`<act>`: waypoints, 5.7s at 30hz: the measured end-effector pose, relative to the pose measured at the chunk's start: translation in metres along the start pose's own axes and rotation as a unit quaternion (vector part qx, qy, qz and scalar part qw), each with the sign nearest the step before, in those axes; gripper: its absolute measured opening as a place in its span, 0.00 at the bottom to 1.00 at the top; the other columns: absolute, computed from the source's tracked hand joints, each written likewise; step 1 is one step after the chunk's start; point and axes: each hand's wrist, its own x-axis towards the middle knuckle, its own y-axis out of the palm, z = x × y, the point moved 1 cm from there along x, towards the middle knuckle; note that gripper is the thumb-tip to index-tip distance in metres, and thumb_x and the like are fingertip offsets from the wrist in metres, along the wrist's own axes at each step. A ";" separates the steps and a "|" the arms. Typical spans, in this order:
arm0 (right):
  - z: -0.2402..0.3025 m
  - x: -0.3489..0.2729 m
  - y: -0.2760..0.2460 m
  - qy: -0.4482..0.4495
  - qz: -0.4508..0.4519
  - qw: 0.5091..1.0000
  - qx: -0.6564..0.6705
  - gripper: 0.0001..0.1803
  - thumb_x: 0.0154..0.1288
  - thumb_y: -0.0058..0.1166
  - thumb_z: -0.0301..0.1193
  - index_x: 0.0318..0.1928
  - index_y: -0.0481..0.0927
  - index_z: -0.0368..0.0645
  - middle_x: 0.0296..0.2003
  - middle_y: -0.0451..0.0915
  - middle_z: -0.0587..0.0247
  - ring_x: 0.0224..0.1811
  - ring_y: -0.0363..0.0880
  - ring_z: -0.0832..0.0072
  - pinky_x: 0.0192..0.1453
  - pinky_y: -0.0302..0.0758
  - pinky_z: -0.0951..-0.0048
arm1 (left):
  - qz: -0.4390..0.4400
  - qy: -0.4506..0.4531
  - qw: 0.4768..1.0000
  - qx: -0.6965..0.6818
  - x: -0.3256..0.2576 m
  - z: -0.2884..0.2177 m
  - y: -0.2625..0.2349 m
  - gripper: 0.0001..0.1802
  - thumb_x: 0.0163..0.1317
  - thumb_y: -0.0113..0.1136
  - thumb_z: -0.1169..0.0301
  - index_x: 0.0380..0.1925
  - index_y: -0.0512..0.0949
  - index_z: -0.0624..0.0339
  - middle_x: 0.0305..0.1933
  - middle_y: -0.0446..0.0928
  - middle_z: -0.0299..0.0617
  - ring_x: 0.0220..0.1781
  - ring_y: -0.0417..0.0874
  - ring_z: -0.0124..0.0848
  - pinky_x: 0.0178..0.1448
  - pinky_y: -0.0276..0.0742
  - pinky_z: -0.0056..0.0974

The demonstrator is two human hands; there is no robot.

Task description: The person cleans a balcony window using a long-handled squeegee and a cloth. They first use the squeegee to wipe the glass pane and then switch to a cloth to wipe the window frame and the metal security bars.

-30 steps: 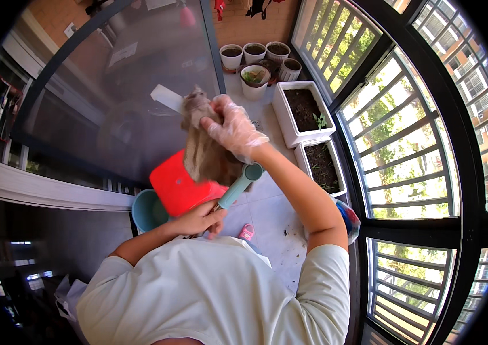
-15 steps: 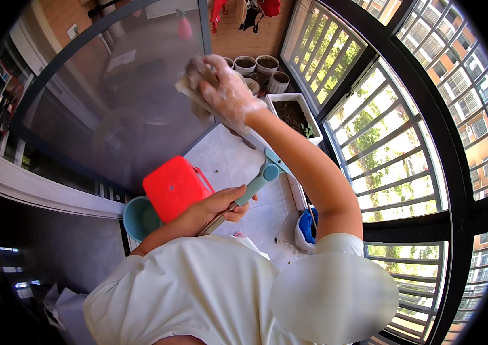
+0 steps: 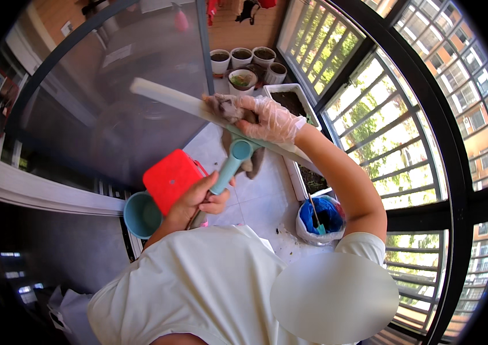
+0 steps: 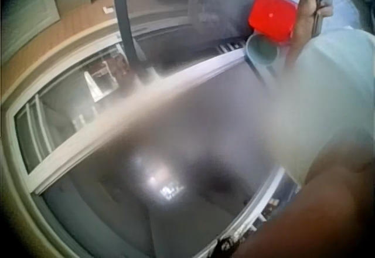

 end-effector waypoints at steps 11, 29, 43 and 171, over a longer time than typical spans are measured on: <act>-0.101 -0.143 -0.012 0.213 -0.042 0.975 -0.056 0.18 0.50 0.52 0.26 0.45 0.70 0.42 0.34 0.75 0.59 0.38 0.74 0.72 0.43 0.73 0.73 | -0.018 0.093 0.994 0.044 -0.033 -0.017 0.000 0.24 0.64 0.39 0.47 0.46 0.66 0.54 0.14 0.56 0.29 0.08 0.51 0.15 0.14 0.49 0.23; -0.182 -0.118 0.054 0.163 -0.568 0.548 0.592 0.10 0.64 0.46 0.29 0.45 0.71 0.42 0.36 0.77 0.59 0.38 0.77 0.66 0.46 0.77 0.62 | -0.067 -0.044 0.984 0.160 -0.084 0.055 -0.062 0.31 0.60 0.46 0.45 0.49 0.66 0.62 0.21 0.69 0.37 0.22 0.70 0.24 0.27 0.65 0.25; -0.271 -0.213 0.118 0.464 -0.473 0.623 0.415 0.19 0.56 0.50 0.42 0.41 0.75 0.40 0.30 0.75 0.57 0.26 0.76 0.69 0.24 0.74 0.65 | -0.507 0.053 0.797 0.325 -0.197 0.048 -0.181 0.11 0.64 0.48 0.66 0.42 0.67 0.58 0.21 0.64 0.30 0.16 0.64 0.19 0.18 0.59 0.26; -0.221 -0.228 0.126 0.330 -0.279 0.834 0.343 0.27 0.54 0.56 0.31 0.55 0.66 0.43 0.42 0.75 0.49 0.45 0.75 0.61 0.50 0.69 0.67 | -0.314 -0.150 0.912 0.216 0.243 -0.013 -0.066 0.24 0.62 0.48 0.74 0.58 0.59 0.67 0.57 0.67 0.46 0.59 0.68 0.36 0.61 0.65 0.40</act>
